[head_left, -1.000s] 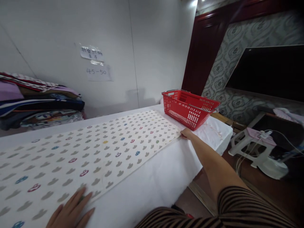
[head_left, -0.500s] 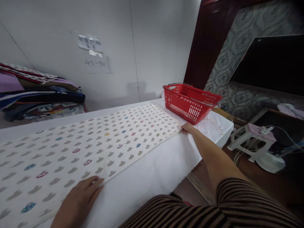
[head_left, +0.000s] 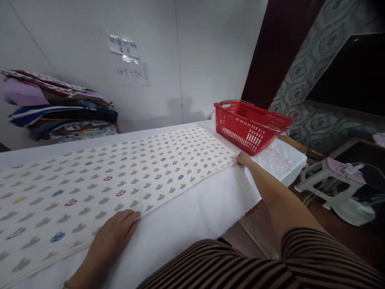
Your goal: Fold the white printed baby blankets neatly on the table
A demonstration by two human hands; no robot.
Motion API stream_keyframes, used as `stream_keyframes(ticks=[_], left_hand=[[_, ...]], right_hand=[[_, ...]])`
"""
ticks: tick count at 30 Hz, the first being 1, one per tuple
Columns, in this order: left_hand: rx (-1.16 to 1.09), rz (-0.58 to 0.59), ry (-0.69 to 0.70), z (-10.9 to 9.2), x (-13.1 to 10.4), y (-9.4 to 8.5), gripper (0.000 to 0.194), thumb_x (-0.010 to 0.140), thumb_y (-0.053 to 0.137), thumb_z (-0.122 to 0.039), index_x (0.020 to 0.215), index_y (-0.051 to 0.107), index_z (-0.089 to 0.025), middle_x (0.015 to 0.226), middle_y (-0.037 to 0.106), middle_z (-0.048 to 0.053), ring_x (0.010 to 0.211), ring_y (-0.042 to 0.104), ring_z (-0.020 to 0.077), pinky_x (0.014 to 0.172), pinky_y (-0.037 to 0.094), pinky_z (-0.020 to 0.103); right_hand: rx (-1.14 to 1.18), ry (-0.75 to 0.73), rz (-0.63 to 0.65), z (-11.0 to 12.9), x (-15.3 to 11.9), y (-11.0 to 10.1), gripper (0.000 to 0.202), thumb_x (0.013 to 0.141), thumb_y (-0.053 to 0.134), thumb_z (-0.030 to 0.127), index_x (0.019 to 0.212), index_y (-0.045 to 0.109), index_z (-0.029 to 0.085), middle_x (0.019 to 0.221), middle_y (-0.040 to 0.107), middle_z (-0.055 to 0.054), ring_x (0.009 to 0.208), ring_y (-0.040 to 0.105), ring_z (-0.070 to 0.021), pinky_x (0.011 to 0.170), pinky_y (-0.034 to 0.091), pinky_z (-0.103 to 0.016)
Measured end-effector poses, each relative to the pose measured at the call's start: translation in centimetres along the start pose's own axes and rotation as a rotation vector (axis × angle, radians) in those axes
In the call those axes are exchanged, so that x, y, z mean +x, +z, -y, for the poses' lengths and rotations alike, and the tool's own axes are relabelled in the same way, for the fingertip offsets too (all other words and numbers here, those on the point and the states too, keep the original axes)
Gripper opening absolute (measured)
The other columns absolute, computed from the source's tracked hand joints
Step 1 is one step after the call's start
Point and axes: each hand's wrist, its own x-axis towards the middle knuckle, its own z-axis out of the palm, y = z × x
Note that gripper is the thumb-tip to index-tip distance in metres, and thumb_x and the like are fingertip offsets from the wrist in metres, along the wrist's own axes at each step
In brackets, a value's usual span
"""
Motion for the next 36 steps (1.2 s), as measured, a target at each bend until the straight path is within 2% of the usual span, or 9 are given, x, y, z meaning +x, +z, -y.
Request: stream_keyframes(ticks=[4,7,10,14,16,18,26,31,36], left_hand=[[0.002,0.004,0.014,-0.4,0.6,0.2,0.032,0.091,0.038,-0.038,0.097,0.066,-0.023,0.096,0.068,0.005,0.088,0.062,0.0199,0.078,0.05,0.032],[-0.017,0.018,0.016,-1.0,1.4,0.4,0.034,0.092,0.037,-0.038,0.097,0.067,-0.022,0.096,0.068,0.006,0.089,0.061,0.0205,0.079,0.049,0.033],[-0.061,0.07,0.005,-2.2,2.8,0.5,0.033,0.092,0.037,-0.037,0.099,0.066,-0.021,0.099,0.066,0.007,0.091,0.06,0.021,0.079,0.049,0.034],[-0.095,0.144,0.0,-4.3,5.1,0.7,0.028,0.092,0.041,-0.033,0.101,0.064,-0.02,0.1,0.064,0.007,0.09,0.057,0.0214,0.077,0.048,0.035],[-0.094,0.153,0.008,-5.3,6.2,1.1,0.025,0.092,0.043,-0.03,0.099,0.064,-0.02,0.099,0.063,0.007,0.09,0.056,0.0215,0.077,0.047,0.035],[-0.096,0.151,0.014,-5.9,7.0,1.4,0.023,0.092,0.043,-0.028,0.093,0.065,-0.02,0.098,0.063,0.007,0.089,0.055,0.021,0.077,0.046,0.035],[-0.075,0.098,-0.029,-6.7,7.6,2.2,0.026,0.093,0.039,-0.023,0.088,0.063,-0.018,0.089,0.063,0.006,0.084,0.055,0.0191,0.076,0.045,0.034],[-0.032,0.084,-0.001,-7.2,7.6,2.3,0.022,0.09,0.041,-0.015,0.091,0.062,-0.018,0.094,0.062,0.007,0.086,0.056,0.0196,0.075,0.046,0.034],[0.031,0.125,-0.01,-7.7,7.9,2.3,0.027,0.083,0.039,-0.004,0.089,0.061,-0.018,0.097,0.061,0.008,0.088,0.056,0.0205,0.074,0.047,0.035]], right_hand=[[-0.102,-0.008,-0.13,0.7,-1.4,-0.2,0.031,0.083,0.054,0.021,0.112,0.056,0.009,0.099,0.065,-0.018,0.093,0.062,-0.0262,0.072,0.047,-0.032],[-0.153,-0.093,-0.24,1.4,-2.9,-0.1,0.033,0.086,0.048,0.02,0.118,0.053,0.011,0.116,0.059,-0.019,0.108,0.055,-0.0271,0.084,0.044,-0.035],[-0.141,-0.407,-0.301,2.6,-4.3,0.7,0.024,0.088,0.046,0.019,0.105,0.062,0.015,0.11,0.062,-0.014,0.103,0.056,-0.0229,0.084,0.044,-0.031],[0.031,-0.947,-0.182,4.9,-6.0,2.8,0.017,0.086,0.053,0.023,0.094,0.067,0.02,0.096,0.066,-0.007,0.094,0.058,-0.0196,0.084,0.046,-0.031],[0.084,-1.12,-0.156,6.0,-6.9,3.8,0.017,0.085,0.057,0.025,0.096,0.068,0.021,0.098,0.066,-0.007,0.095,0.058,-0.0206,0.085,0.046,-0.034],[0.098,-1.221,-0.14,6.9,-7.6,4.5,0.018,0.085,0.056,0.025,0.097,0.069,0.021,0.098,0.066,-0.008,0.093,0.058,-0.0204,0.084,0.046,-0.034],[0.036,-1.227,-0.208,7.8,-8.2,5.5,0.02,0.089,0.052,0.024,0.091,0.072,0.023,0.094,0.066,-0.007,0.091,0.057,-0.0197,0.08,0.046,-0.032],[-0.01,-1.123,-0.264,8.1,-9.0,5.4,0.023,0.092,0.047,0.021,0.092,0.07,0.022,0.097,0.065,-0.007,0.094,0.056,-0.019,0.078,0.045,-0.029],[-0.156,-1.055,-0.24,8.3,-9.5,5.8,0.024,0.092,0.045,0.02,0.096,0.068,0.022,0.104,0.064,-0.007,0.099,0.054,-0.019,0.076,0.043,-0.028]])
